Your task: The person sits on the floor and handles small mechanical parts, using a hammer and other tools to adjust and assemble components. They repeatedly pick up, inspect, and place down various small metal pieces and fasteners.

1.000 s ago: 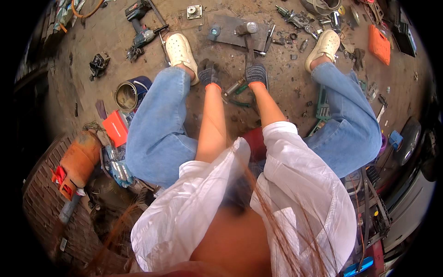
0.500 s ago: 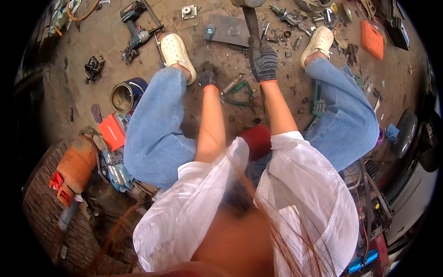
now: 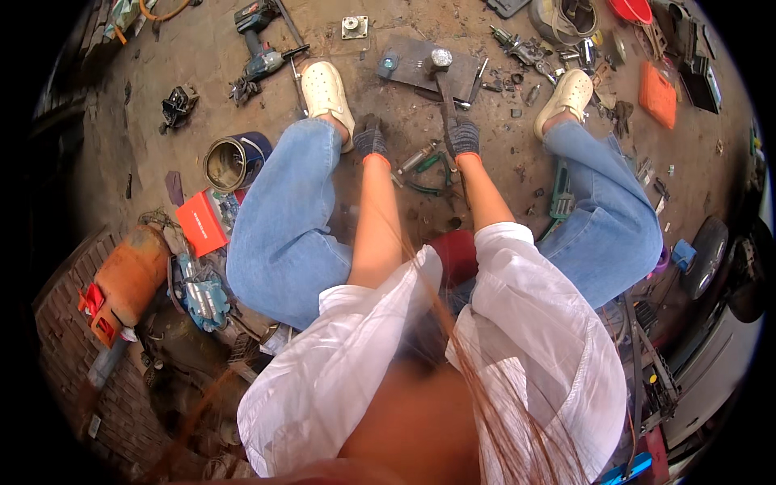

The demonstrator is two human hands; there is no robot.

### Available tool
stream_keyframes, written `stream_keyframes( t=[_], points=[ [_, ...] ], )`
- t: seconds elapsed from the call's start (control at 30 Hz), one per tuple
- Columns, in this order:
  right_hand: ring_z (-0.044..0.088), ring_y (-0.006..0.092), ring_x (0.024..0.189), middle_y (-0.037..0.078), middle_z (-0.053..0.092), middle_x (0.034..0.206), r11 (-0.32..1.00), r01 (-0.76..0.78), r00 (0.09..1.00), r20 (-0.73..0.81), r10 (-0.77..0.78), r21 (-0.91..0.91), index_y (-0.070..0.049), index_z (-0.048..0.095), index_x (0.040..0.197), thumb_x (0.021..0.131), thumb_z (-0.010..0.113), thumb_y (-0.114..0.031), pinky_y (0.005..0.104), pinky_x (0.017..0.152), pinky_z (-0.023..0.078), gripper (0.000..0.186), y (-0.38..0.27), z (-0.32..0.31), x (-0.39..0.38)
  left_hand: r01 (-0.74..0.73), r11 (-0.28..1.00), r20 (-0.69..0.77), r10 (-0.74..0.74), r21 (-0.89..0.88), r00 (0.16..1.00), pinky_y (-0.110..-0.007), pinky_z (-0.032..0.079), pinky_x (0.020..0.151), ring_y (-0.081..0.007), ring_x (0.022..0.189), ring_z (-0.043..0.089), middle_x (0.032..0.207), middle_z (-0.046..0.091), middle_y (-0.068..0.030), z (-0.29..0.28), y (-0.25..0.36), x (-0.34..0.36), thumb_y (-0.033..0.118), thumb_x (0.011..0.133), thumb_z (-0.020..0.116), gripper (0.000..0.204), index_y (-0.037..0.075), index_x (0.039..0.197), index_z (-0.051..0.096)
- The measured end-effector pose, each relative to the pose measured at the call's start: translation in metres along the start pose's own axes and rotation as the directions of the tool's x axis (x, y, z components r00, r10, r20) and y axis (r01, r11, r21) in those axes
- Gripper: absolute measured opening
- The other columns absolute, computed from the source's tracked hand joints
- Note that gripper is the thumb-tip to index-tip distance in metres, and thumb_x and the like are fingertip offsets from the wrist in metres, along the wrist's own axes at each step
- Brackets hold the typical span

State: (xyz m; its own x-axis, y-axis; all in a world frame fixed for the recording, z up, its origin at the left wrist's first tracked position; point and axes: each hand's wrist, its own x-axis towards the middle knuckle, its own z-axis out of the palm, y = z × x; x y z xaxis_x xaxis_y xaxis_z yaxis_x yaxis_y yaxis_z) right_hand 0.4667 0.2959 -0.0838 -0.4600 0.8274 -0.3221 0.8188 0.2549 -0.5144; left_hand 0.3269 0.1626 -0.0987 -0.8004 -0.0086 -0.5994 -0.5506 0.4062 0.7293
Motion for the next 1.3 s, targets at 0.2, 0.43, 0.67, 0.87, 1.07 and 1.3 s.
stream_keyframes(
  t=[0.2, 0.43, 0.67, 0.87, 1.07, 1.3],
  points=[
    [0.055, 0.0414, 0.070, 0.025, 0.058, 0.077, 0.964, 0.251, 0.952, -0.204, -0.228, 0.092, 0.003, 0.060, 0.085, 0.087, 0.047, -0.033, 0.0447, 0.063, 0.043, 0.038, -0.035, -0.063, 0.009, 0.058, 0.922, 0.060, -0.038, -0.382, 0.997, -0.031, 0.045, 0.049, -0.0180, 0.060, 0.057, 0.083, 0.060, -0.0096, 0.004, -0.001, -0.021, 0.012, 0.077, 0.059, 0.025, 0.004, 0.101, 0.058],
    [0.056, 0.0391, 0.066, 0.024, 0.059, 0.077, 0.858, 0.129, 0.965, -0.261, 0.006, 0.497, 0.002, 0.058, 0.092, 0.087, 0.049, -0.027, 0.0428, 0.058, 0.043, 0.031, -0.089, -0.071, -0.016, 0.033, 0.945, 0.067, -0.012, -0.326, 0.998, -0.032, 0.046, 0.054, -0.0187, 0.065, 0.057, 0.081, 0.060, -0.0096, 0.009, -0.022, -0.005, 0.014, 0.078, 0.059, 0.022, 0.005, 0.097, 0.061],
    [0.055, 0.0417, 0.088, 0.027, 0.058, 0.092, 0.981, -0.123, 0.990, 0.056, 0.133, -0.151, 0.002, 0.061, 0.095, 0.085, 0.037, -0.047, 0.0466, 0.079, 0.043, 0.056, -0.029, 0.000, 0.026, -0.150, 0.989, -0.013, 0.150, 0.019, 0.989, -0.032, 0.048, 0.060, -0.0202, 0.070, 0.058, 0.086, 0.063, -0.0117, 0.001, -0.018, 0.020, 0.020, 0.077, 0.058, 0.027, 0.003, 0.098, 0.062],
    [0.056, 0.0417, 0.080, 0.027, 0.058, 0.078, 0.970, 0.203, 0.979, 0.047, -0.198, -0.131, -0.001, 0.055, 0.111, 0.084, 0.044, -0.040, 0.0450, 0.072, 0.044, 0.050, 0.031, -0.020, 0.050, -0.238, 0.946, -0.088, 0.263, 0.221, 0.961, -0.036, 0.048, 0.058, -0.0266, 0.066, 0.062, 0.079, 0.064, -0.0198, 0.015, -0.007, -0.009, 0.026, 0.077, 0.056, 0.029, -0.001, 0.080, 0.064],
    [0.047, 0.0223, 0.044, 0.010, 0.049, 0.053, 0.680, -0.594, 0.802, 0.389, 0.454, 0.429, -0.003, 0.053, 0.071, 0.080, 0.052, -0.052, 0.0359, 0.043, 0.038, 0.050, -0.016, -0.052, -0.032, 0.113, 0.697, -0.020, -0.141, 0.708, 0.990, -0.038, 0.045, 0.081, -0.0301, 0.094, 0.057, 0.101, 0.059, -0.0220, -0.003, -0.016, -0.010, 0.026, 0.071, 0.062, 0.040, 0.006, 0.105, 0.059],
    [0.055, 0.0319, 0.065, 0.020, 0.055, 0.067, 0.743, -0.603, 0.791, 0.337, 0.511, 0.290, 0.003, 0.054, 0.091, 0.080, 0.053, -0.049, 0.0389, 0.058, 0.043, 0.053, 0.122, 0.001, -0.063, -0.327, 0.620, 0.081, 0.391, 0.714, 0.917, -0.041, 0.044, 0.083, -0.0353, 0.097, 0.053, 0.109, 0.052, -0.0197, 0.035, -0.029, -0.011, 0.023, 0.070, 0.063, 0.046, 0.011, 0.112, 0.051]
  ],
)
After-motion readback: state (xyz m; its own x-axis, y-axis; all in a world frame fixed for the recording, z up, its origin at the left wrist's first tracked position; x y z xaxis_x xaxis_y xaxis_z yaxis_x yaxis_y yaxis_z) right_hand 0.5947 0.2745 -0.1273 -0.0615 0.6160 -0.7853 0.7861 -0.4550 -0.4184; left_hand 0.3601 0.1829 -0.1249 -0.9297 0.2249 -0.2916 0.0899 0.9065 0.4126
